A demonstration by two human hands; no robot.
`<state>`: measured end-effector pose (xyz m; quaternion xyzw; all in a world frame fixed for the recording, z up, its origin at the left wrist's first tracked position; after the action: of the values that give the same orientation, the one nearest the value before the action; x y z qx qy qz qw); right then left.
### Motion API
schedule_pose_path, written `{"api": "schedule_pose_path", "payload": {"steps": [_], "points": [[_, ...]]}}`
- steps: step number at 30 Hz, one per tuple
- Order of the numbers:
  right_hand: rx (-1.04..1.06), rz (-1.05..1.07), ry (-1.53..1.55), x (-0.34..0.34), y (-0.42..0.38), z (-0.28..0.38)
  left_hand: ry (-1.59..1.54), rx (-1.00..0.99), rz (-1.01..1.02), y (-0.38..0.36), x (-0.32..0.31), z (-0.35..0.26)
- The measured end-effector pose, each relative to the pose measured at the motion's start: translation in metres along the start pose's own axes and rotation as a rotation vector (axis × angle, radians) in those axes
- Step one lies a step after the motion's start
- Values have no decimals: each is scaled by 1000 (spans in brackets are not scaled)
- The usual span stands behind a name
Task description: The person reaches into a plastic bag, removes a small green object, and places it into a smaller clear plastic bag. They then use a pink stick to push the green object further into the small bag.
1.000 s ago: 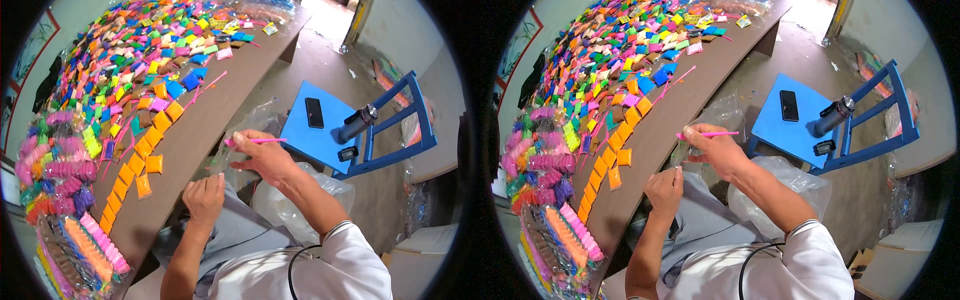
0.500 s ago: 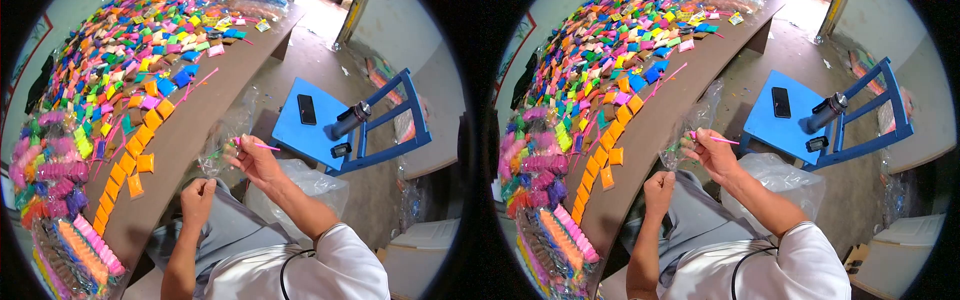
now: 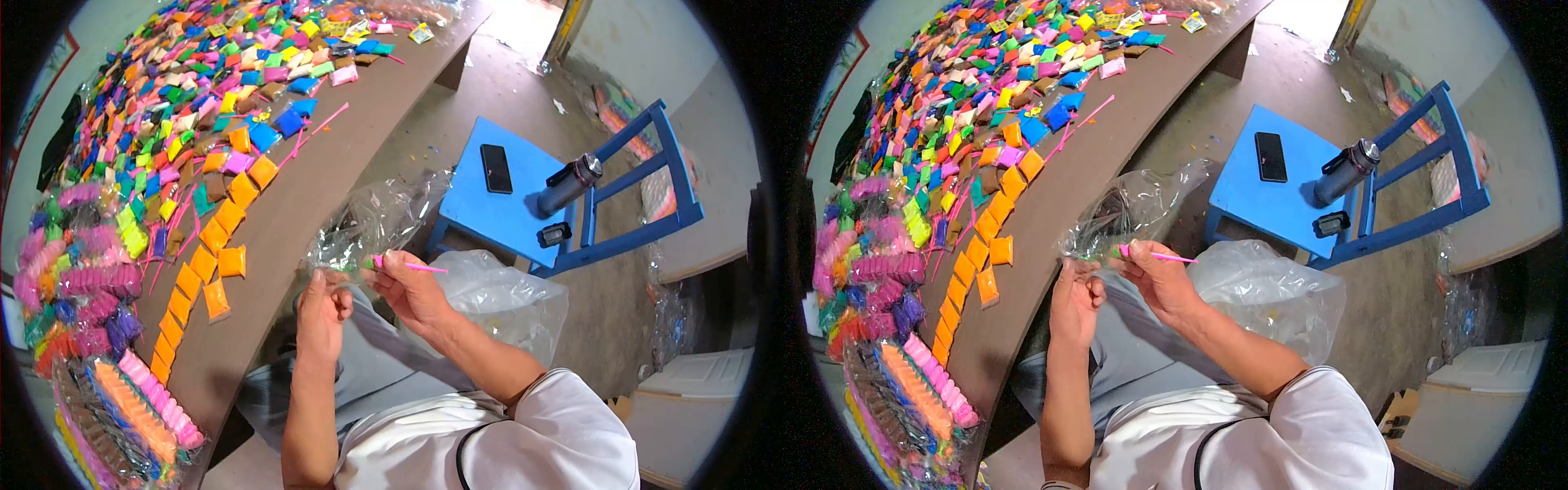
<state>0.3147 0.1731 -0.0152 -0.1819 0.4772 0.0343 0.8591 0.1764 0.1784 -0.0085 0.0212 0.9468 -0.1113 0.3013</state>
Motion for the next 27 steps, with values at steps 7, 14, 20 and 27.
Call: {"api": "schedule_pose_path", "payload": {"steps": [7, 14, 20, 27], "points": [[85, -150, -94, 16, -1, -1, -139, 2, -16, -2, 1, -2], [104, -277, -310, 28, 11, 12, -231, -58, -103, 2, 26, -5], [282, -224, -475, -3, 25, 43, 57, -116, -163, 6, 28, -16], [574, -3, -701, -79, 32, 77, 203, -340, -128, 23, 19, -88]]}}
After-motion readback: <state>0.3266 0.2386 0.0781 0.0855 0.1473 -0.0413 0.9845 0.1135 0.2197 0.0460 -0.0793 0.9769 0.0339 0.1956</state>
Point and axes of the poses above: each hand's wrist, its own y-axis towards the middle knuckle, its own x-axis out of the back of the hand, z = x × y, the point moved 9 cm from there along y, towards the middle knuckle, and after that the axes turned 7 degrees about -x, right-handed, at the moved point
